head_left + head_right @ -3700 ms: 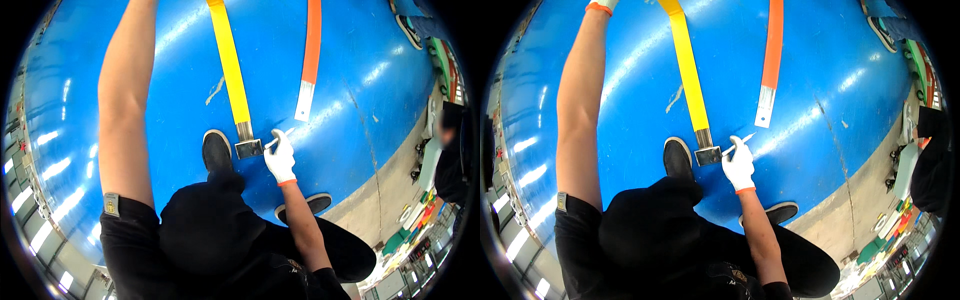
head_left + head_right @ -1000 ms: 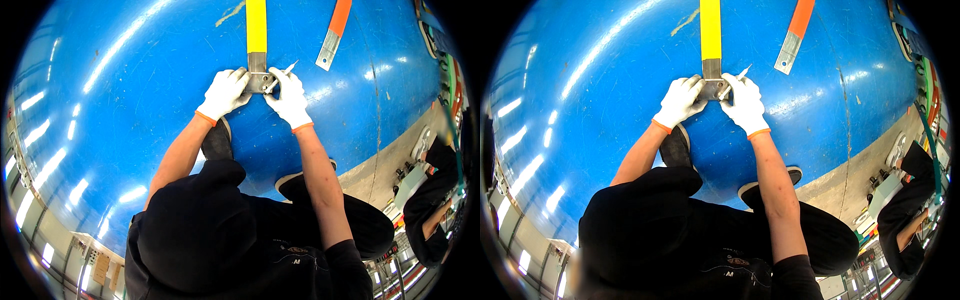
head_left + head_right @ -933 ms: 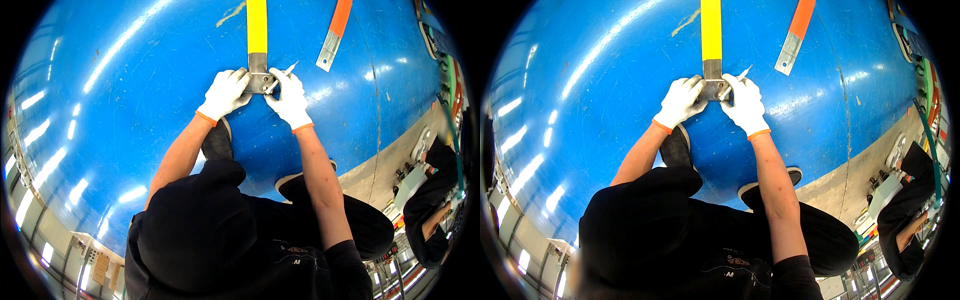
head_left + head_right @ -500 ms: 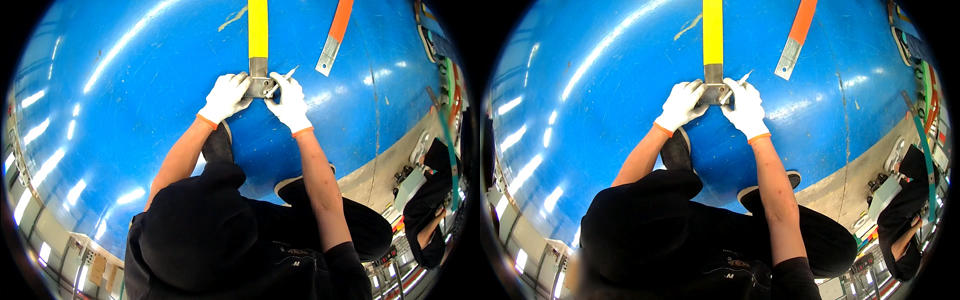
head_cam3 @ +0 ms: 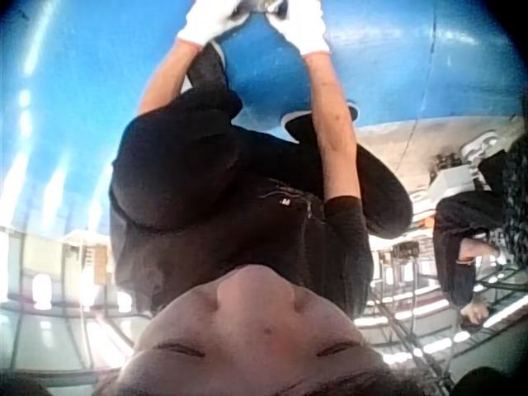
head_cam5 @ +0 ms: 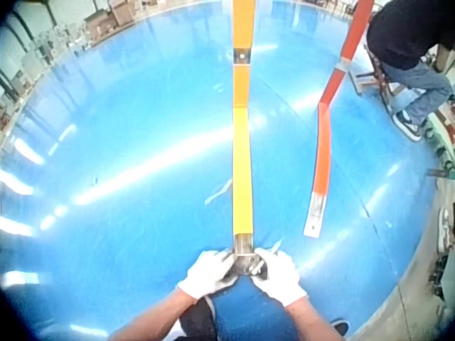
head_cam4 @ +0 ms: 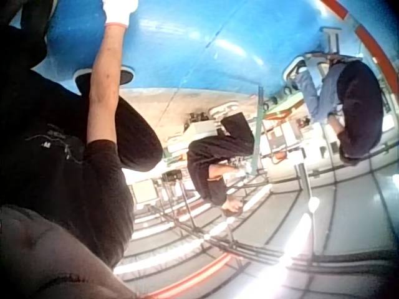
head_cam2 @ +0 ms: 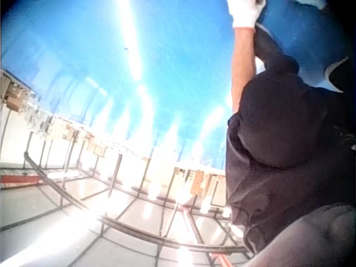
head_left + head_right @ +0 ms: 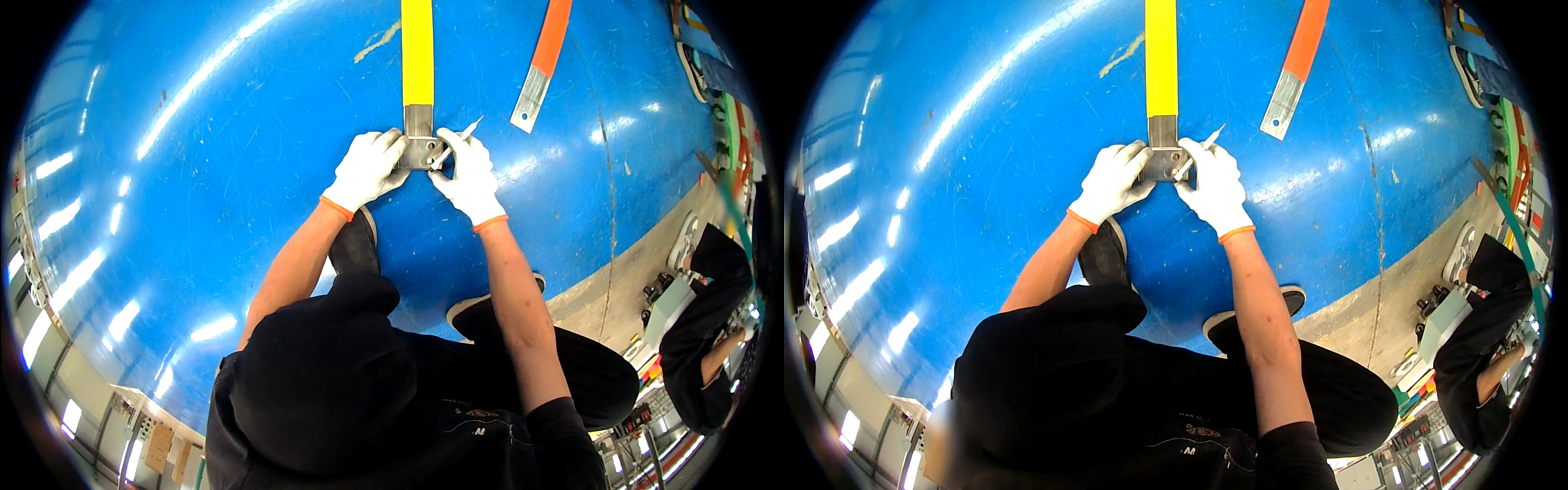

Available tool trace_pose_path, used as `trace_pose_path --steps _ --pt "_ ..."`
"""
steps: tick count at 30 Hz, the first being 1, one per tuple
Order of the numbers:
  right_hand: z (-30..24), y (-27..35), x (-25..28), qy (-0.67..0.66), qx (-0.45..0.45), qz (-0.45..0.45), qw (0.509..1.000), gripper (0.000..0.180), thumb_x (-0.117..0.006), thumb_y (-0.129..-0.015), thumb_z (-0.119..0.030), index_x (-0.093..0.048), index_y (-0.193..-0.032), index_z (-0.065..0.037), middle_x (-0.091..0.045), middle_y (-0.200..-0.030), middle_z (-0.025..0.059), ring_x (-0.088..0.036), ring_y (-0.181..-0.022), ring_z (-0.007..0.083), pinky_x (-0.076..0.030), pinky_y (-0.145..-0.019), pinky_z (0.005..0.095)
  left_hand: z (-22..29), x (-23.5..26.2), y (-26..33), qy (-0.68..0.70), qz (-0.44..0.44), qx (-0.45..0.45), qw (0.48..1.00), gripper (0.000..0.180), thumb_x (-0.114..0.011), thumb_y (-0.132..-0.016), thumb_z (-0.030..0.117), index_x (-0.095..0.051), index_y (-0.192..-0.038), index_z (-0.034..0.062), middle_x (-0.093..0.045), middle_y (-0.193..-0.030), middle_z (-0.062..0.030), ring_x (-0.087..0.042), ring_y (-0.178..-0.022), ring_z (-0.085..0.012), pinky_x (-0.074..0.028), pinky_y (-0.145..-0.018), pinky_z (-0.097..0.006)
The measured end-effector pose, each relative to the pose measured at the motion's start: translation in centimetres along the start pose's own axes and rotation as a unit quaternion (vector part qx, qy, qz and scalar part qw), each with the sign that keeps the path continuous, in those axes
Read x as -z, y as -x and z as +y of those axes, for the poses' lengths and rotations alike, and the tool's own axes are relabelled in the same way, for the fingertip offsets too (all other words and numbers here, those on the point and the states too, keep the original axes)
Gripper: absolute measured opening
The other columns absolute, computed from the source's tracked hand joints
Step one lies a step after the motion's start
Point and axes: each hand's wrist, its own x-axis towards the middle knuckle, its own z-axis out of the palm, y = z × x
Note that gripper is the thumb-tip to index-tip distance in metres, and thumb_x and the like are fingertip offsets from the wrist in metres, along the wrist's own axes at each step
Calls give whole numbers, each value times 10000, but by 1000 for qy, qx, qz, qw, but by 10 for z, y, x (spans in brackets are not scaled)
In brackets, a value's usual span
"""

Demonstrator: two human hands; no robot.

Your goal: The person operates a metal bending machine to bend a long metal strip, then walks to a floor area where they sit and use a marker to mark several colored metal strips laid out on the blue floor.

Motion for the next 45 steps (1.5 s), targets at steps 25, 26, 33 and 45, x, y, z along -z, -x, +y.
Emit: trace_pose_path --steps 25,26,33,45 --pt "4 -8 18 -393 -113 175 895 431 -672 -986 -125 -551 -1393 -49 -692 -1264 171 -681 -1141 262 -558 -964 386 43 34 0 -84 -16 104 991 698 -853 -738 306 -587 -1322 30 -590 -1352 -223 -590 -1209 -375 -447 -1033 -524" --pt "2 -12 22 -446 -111 174 871 359 -625 -1018 -138 -580 -1357 -31 -707 -1210 162 -685 -1122 245 -560 -946 373 52 31 -1 -81 -32 91 992 690 -848 -743 313 -588 -1312 20 -597 -1339 -218 -585 -1214 -375 -436 -1051 -525" --pt "-22 -26 8 -450 -144 90 877 232 -631 -1037 -198 -704 -1141 -3 -686 -889 39 -598 -788 96 -492 -748 260 78 -4 -3 -55 -66 76 993 816 -829 -781 410 -540 -1381 -62 -581 -1362 -250 -546 -1291 -394 -419 -1081 -521" --pt "-20 -28 -17 -472 -152 34 868 193 -657 -1011 -135 -679 -1147 0 -731 -980 73 -676 -851 111 -541 -742 246 75 -13 1 -68 -69 73 993 845 -826 -784 417 -524 -1412 -59 -563 -1383 -249 -538 -1309 -383 -439 -1055 -484"
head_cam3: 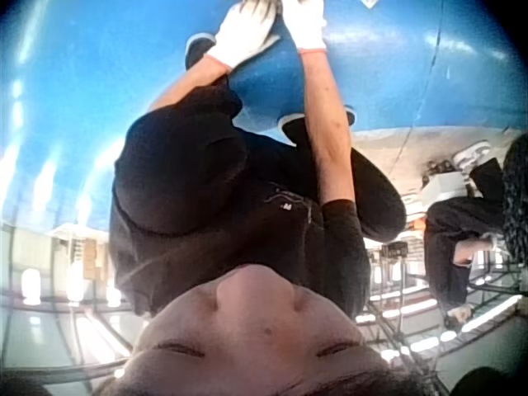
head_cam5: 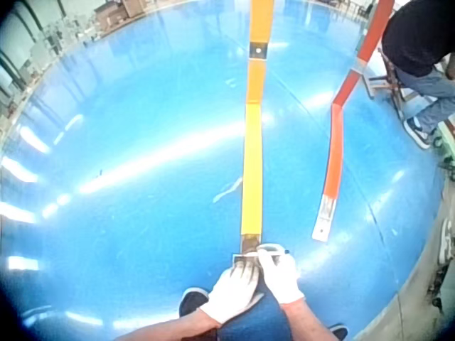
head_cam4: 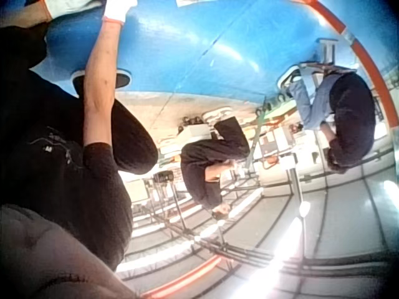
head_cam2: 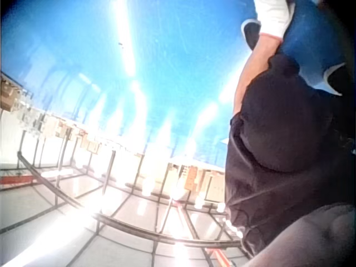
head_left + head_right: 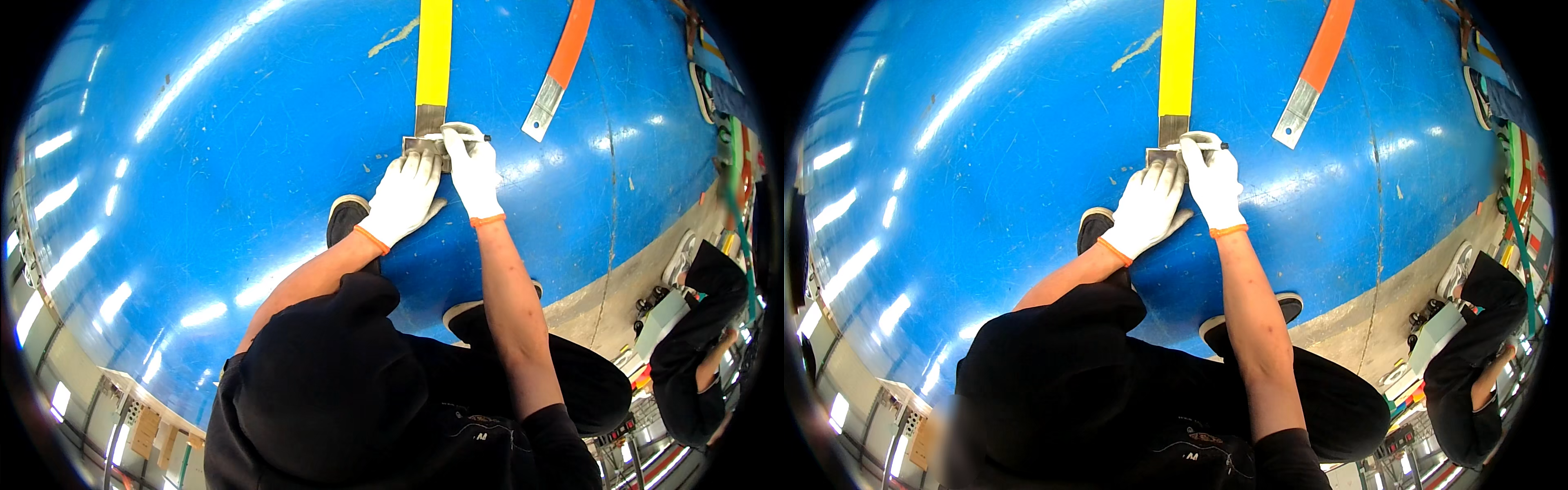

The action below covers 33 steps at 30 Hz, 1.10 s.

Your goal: The person operates a metal bending machine to bend a long metal strip, then walks to a floor area where they sit and use a marker to mark several colored metal strips laid out on the blue floor.

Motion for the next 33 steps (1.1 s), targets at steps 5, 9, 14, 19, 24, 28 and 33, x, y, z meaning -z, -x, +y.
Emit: trace_pose_path --steps 5,9,14,19,24,28,33 --pt "-2 -1 -1 32 -6 -1 999 205 -650 -1012 -133 -674 -1157 9 -751 -987 93 -697 -887 124 -552 -765 259 0 0 0 -5 -6 3 1000 841 -826 -785 409 -524 -1411 -64 -557 -1398 -262 -534 -1323 -390 -439 -1063 -487" --pt "-6 -2 -4 71 -8 1 997 207 -649 -1007 -147 -685 -1143 4 -771 -988 115 -719 -902 152 -561 -785 289 0 0 0 -5 -3 2 1000 832 -824 -787 410 -531 -1402 -68 -562 -1396 -265 -540 -1319 -397 -442 -1062 -486" --pt "-21 -5 18 225 38 99 969 191 -663 -981 -206 -732 -1024 -33 -771 -928 141 -747 -847 215 -565 -758 328 0 2 2 -12 -3 -7 1000 811 -819 -792 401 -540 -1395 -64 -581 -1371 -264 -564 -1285 -401 -450 -1049 -489" --pt "-59 0 56 242 55 175 953 196 -659 -991 -216 -744 -996 -39 -759 -833 113 -684 -660 169 -524 -610 335 3 11 -5 5 2 -1 1000 804 -824 -782 350 -524 -1408 -57 -587 -1359 -267 -580 -1260 -401 -457 -1038 -483" --pt "-101 0 69 208 174 205 940 218 -686 -945 -273 -730 -939 -59 -756 -824 143 -768 -785 272 -600 -683 379 8 19 -18 26 -7 -15 1000 847 -832 -750 256 -474 -1447 -65 -562 -1381 -280 -591 -1224 -416 -476 -1009 -489" --pt "-113 -6 68 261 108 239 929 241 -677 -935 -349 -751 -954 -120 -737 -812 161 -752 -785 330 -587 -672 437 14 20 -16 -69 -71 -14 995 856 -803 -763 329 -470 -1447 -64 -512 -1442 -262 -524 -1280 -401 -440 -1009 -527" --pt "-112 5 66 253 78 238 935 285 -674 -936 -381 -740 -935 -103 -733 -800 151 -739 -773 332 -572 -677 434 6 11 -13 -97 -32 -43 994 781 -813 -726 346 -530 -1371 9 -533 -1362 -194 -496 -1277 -376 -413 -1025 -529"
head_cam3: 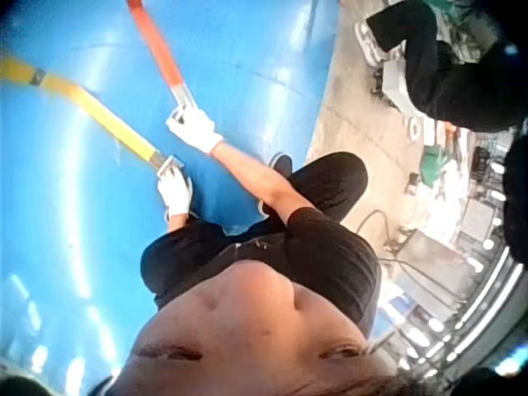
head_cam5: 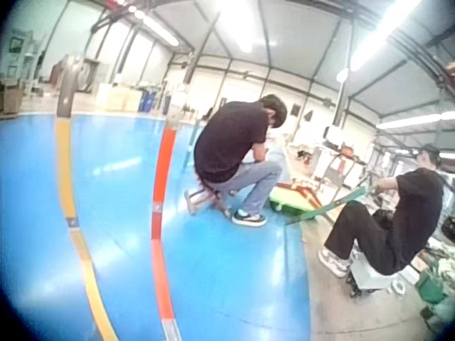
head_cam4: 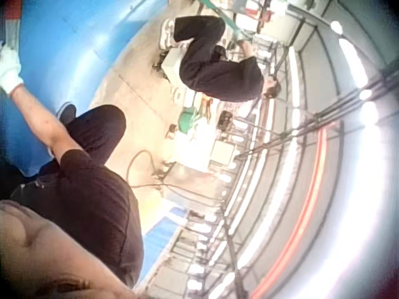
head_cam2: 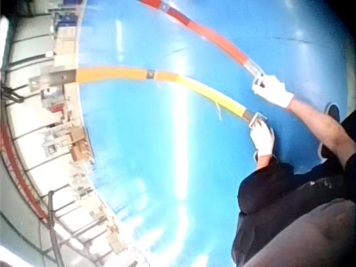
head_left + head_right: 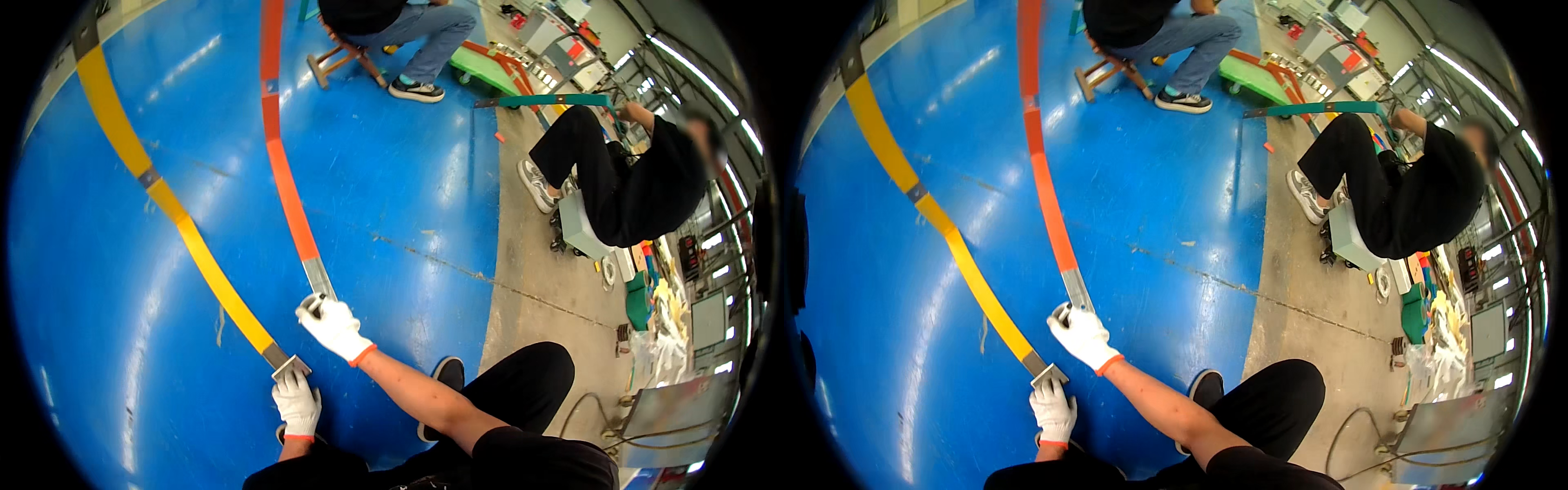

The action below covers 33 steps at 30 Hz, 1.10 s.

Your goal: The person operates a metal bending machine to bend a long metal strip, then walks to a floor area where they sit and use a marker to mark several colored metal strips laid out on the blue floor.

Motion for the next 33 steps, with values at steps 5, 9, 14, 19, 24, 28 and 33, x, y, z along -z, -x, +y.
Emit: trace_pose_path --steps 5,9,14,19,24,28,33 --pt "-27 -4 23 47 14 -46 998 304 -649 -942 -407 -703 -978 -110 -736 -821 157 -729 -786 360 -566 -716 467 -17 9 -12 -14 -7 16 1000 783 -855 -667 333 -553 -1330 45 -546 -1315 -189 -503 -1238 -394 -383 -1072 -557" --pt "-68 -20 54 131 60 -91 985 345 -599 -963 -437 -665 -1044 -108 -738 -885 144 -723 -805 366 -569 -722 476 -26 25 -26 -40 -41 -5 998 783 -874 -661 339 -561 -1328 73 -545 -1317 -191 -497 -1245 -396 -358 -1100 -572" --pt "-113 -42 103 284 220 -144 922 328 -589 -961 -420 -653 -998 -100 -721 -829 132 -717 -737 347 -572 -667 474 -26 30 -37 -63 -79 -37 994 706 -838 -717 321 -577 -1337 106 -601 -1172 -164 -589 -1105 -358 -432 -1004 -525" --pt "-144 -27 175 288 261 -237 890 277 -587 -958 -369 -657 -994 -103 -697 -772 148 -702 -695 355 -548 -620 490 -26 35 -44 -69 -128 -41 989 710 -847 -716 335 -576 -1335 119 -629 -1118 -152 -634 -1024 -336 -491 -883 -478" --pt "-147 33 230 294 234 -278 884 309 -591 -959 -422 -685 -981 -128 -661 -690 144 -672 -606 341 -533 -552 472 -23 45 -54 -65 -180 -35 981 669 -848 -733 342 -580 -1297 104 -641 -1119 -178 -654 -1002 -355 -511 -842 -475" --pt "-141 48 243 298 209 -308 879 341 -584 -978 -434 -696 -947 -113 -658 -659 122 -666 -570 292 -524 -495 406 -22 48 -61 -71 -211 -37 974 674 -859 -726 349 -574 -1270 72 -647 -1112 -196 -659 -1011 -367 -515 -854 -485" --pt "-138 38 243 228 207 -280 909 353 -590 -967 -468 -683 -954 -127 -655 -712 141 -673 -654 353 -510 -574 488 -25 42 -59 -68 -218 -35 973 788 -893 -665 415 -549 -1267 39 -639 -1109 -203 -651 -1018 -374 -511 -857 -479"
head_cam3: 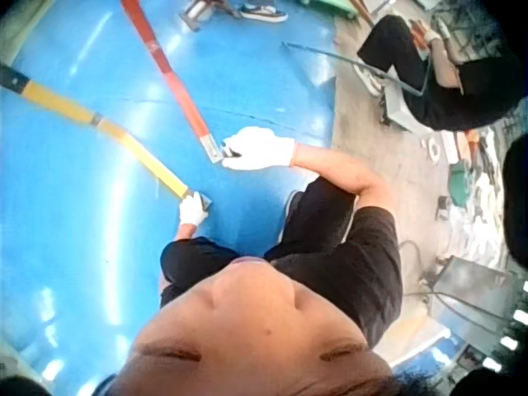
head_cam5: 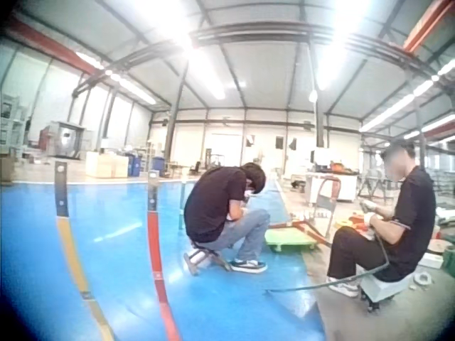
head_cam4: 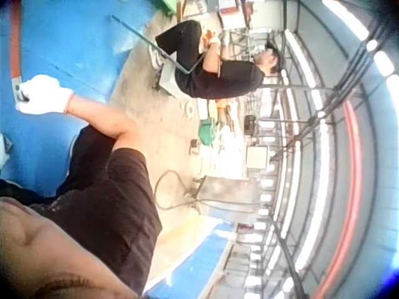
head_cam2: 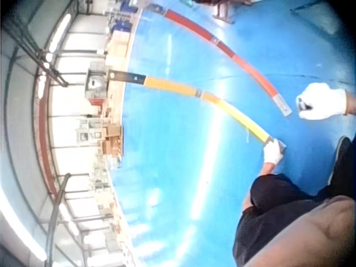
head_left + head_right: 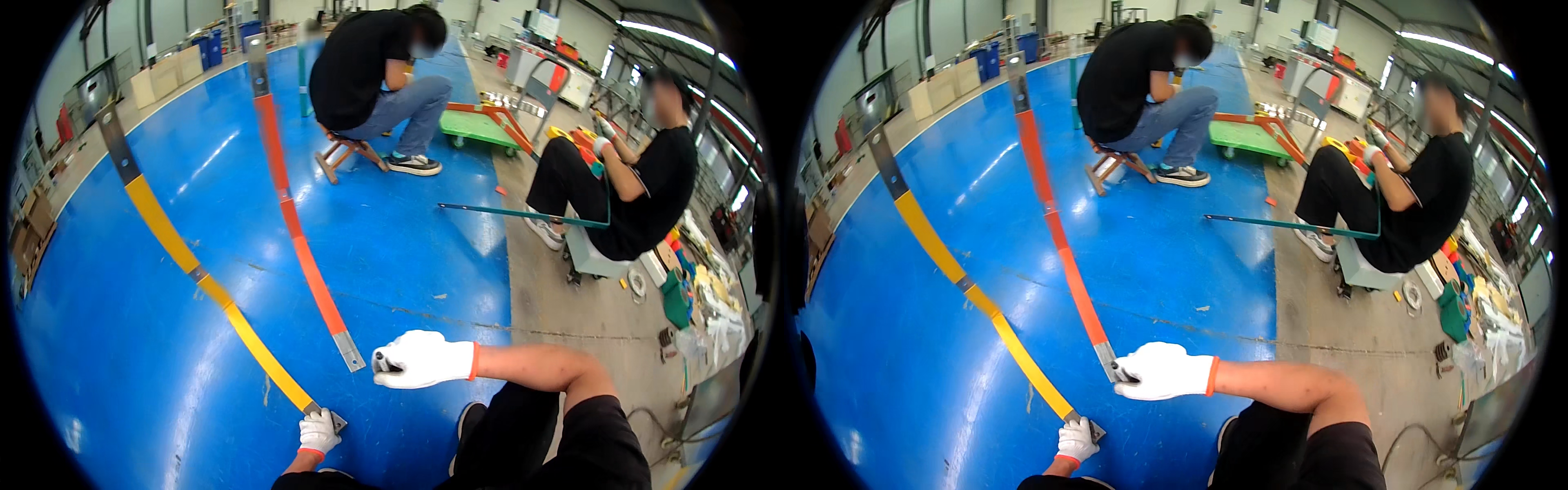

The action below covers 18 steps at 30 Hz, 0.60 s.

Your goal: The person operates a metal bending machine to bend a long metal strip, then walks to a floor area where they sit and use a marker to mark several colored metal strips laid out on the blue floor.

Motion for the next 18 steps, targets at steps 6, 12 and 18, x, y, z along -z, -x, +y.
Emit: trace_pose_path --steps 6,12,18 --pt "-6 5 2 -32 -12 25 999 366 -589 -925 -470 -698 -913 -121 -657 -729 153 -677 -690 371 -526 -599 493 10 -20 -1 -50 51 -10 997 796 -909 -613 443 -549 -1205 52 -586 -1168 -172 -587 -1088 -352 -477 -903 -463" --pt "-10 6 2 -41 38 51 997 270 -611 -947 -392 -695 -923 -137 -608 -630 92 -634 -569 276 -479 -500 428 20 -39 1 -42 85 -16 995 694 -894 -626 366 -556 -1148 58 -569 -1134 -157 -580 -1078 -334 -480 -919 -449" --pt "-9 10 2 -55 66 71 994 258 -602 -951 -379 -708 -975 -145 -646 -669 104 -669 -615 305 -501 -533 439 25 -11 17 85 52 -1 995 635 -861 -662 267 -522 -1146 34 -581 -1137 -210 -643 -1001 -377 -549 -861 -482"
